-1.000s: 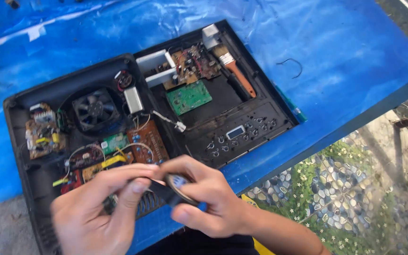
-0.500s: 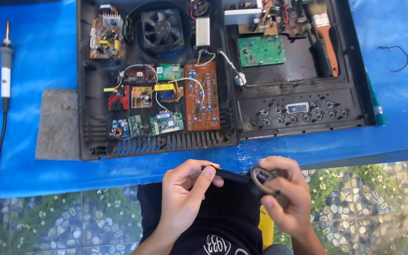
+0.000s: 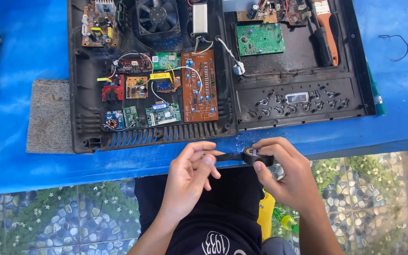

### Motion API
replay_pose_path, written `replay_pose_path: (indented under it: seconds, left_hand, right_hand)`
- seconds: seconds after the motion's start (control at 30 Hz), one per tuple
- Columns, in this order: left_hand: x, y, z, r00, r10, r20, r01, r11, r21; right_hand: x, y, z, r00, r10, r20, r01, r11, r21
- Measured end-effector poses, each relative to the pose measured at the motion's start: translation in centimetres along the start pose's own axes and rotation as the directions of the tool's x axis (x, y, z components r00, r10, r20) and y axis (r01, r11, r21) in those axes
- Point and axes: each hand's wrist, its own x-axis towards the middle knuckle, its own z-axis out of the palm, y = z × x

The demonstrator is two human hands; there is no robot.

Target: Repairing the internal components of an induction cooker by securing wires with electrical tape and using a screwdriver.

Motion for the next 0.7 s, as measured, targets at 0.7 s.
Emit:
replay_pose_path:
  seconds: [0.7]
  left_hand:
    - [2.3,-1.7,2.2,0.955,0.24,0.176,-0.294,0.679,0.672]
  right_hand:
    - [2.3,1.0,-2.6,0.93,-0.132,0.344,0.249,0.913,-0.324]
